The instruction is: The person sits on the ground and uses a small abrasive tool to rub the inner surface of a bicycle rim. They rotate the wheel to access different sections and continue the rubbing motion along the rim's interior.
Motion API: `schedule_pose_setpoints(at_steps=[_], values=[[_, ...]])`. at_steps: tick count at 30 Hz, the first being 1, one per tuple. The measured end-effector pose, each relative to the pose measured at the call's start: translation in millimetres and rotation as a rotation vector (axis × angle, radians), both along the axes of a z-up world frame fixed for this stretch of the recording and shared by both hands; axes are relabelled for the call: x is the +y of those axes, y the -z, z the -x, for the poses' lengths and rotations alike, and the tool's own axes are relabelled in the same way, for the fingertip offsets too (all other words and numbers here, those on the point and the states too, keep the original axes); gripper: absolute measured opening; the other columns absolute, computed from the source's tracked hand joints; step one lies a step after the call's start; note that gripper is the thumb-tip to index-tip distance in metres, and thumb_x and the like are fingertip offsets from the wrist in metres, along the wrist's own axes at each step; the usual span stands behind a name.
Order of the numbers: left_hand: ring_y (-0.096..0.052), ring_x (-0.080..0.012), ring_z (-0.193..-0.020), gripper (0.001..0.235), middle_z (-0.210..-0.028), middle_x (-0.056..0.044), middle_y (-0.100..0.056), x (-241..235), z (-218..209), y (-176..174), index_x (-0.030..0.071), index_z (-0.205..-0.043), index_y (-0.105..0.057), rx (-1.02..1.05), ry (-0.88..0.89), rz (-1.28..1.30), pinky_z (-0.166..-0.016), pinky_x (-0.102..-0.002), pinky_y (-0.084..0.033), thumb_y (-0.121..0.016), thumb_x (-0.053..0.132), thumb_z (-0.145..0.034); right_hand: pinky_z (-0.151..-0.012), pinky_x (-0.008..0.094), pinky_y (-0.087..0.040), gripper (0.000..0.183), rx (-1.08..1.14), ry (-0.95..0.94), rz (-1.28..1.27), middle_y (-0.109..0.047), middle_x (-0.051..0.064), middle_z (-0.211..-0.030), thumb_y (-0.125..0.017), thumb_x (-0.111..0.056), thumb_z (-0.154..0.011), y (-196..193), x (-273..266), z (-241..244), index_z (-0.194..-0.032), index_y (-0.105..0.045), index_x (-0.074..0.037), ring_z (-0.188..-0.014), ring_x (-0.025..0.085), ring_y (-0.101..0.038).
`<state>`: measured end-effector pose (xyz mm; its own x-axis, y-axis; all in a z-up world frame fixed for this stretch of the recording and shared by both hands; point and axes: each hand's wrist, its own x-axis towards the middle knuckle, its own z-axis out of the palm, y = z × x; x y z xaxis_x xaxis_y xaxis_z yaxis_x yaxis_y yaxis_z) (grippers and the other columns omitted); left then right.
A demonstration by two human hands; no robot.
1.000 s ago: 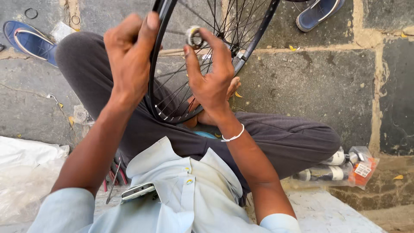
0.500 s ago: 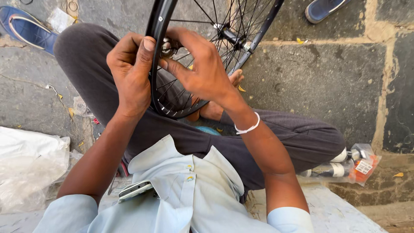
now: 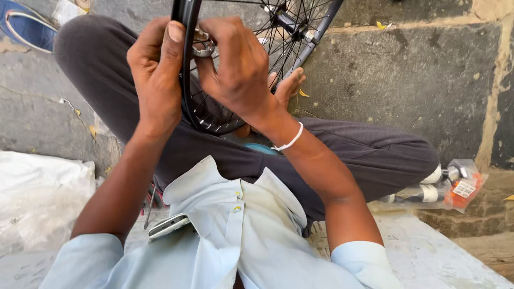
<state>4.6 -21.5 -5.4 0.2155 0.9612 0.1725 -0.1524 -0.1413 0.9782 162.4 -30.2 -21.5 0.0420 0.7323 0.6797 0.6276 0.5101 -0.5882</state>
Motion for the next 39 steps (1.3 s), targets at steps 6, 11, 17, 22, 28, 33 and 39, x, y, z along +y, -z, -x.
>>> schedule_pose_setpoints(at_steps=[6,11,17,22,28,33,39], values=[[-0.053,-0.0042,-0.084,0.039,-0.096,0.004,-0.064,12,6,-11,-0.002,-0.120,-0.071,-0.076,0.161,-0.044,-0.077,-0.020,-0.041,-0.066,0.036,-0.113,-0.101,0.045,-0.058,0.025,-0.024,0.028,-0.149,-0.061,0.021,-0.128,-0.079,-0.004,-0.094,-8,-20,14,-0.105,-0.057,-0.001,-0.115,0.039,-0.068],[-0.050,-0.0056,-0.082,0.035,-0.093,0.003,-0.061,7,-3,-3,-0.004,-0.105,-0.070,-0.011,-0.045,-0.063,-0.075,-0.022,-0.040,-0.071,0.030,-0.112,-0.091,0.044,-0.059,0.027,0.013,0.089,-0.080,-0.065,0.016,-0.117,-0.076,0.002,-0.091,-3,-9,13,-0.114,-0.063,0.003,-0.104,0.036,-0.069],[-0.054,-0.0050,-0.082,0.033,-0.096,-0.001,-0.065,12,8,-4,-0.004,-0.117,-0.072,-0.144,0.123,0.079,-0.074,-0.020,-0.044,-0.068,0.029,-0.114,-0.104,0.045,-0.054,0.034,0.045,0.071,-0.151,-0.061,0.019,-0.129,-0.076,-0.007,-0.097,10,-19,22,-0.124,-0.057,0.000,-0.117,0.040,-0.066],[-0.062,-0.0068,-0.086,0.031,-0.103,-0.001,-0.067,7,-6,-6,-0.001,-0.120,-0.066,-0.105,-0.045,-0.007,-0.081,-0.023,-0.053,-0.071,0.027,-0.109,-0.112,0.042,-0.049,0.038,0.118,0.069,0.081,-0.068,0.012,-0.125,-0.072,-0.012,-0.096,2,-20,3,-0.132,-0.060,-0.006,-0.116,0.030,-0.068],[-0.057,-0.0048,-0.084,0.029,-0.093,0.000,-0.066,7,-1,3,-0.001,-0.112,-0.067,-0.102,-0.073,-0.011,-0.078,-0.020,-0.046,-0.072,0.027,-0.111,-0.113,0.042,-0.048,0.060,0.267,-0.446,0.341,-0.066,0.016,-0.133,-0.078,-0.012,-0.087,-23,-2,-29,-0.141,-0.054,0.001,-0.125,0.031,-0.065],[-0.055,-0.0042,-0.078,0.029,-0.092,0.001,-0.065,4,0,5,0.000,-0.102,-0.069,-0.055,-0.093,0.023,-0.072,-0.020,-0.044,-0.071,0.028,-0.110,-0.105,0.038,-0.054,0.047,0.285,-0.428,0.448,-0.072,0.011,-0.113,-0.083,-0.016,-0.088,-27,1,-23,-0.128,-0.062,-0.002,-0.111,0.024,-0.071],[-0.056,-0.0026,-0.085,0.034,-0.092,0.005,-0.063,-6,-13,-13,0.000,-0.106,-0.065,0.029,-0.134,-0.020,-0.078,-0.021,-0.046,-0.072,0.033,-0.104,-0.100,0.051,-0.044,0.025,-0.130,0.142,-0.114,-0.067,0.016,-0.109,-0.078,-0.005,-0.092,1,7,4,-0.102,-0.056,-0.007,-0.113,0.035,-0.065]])
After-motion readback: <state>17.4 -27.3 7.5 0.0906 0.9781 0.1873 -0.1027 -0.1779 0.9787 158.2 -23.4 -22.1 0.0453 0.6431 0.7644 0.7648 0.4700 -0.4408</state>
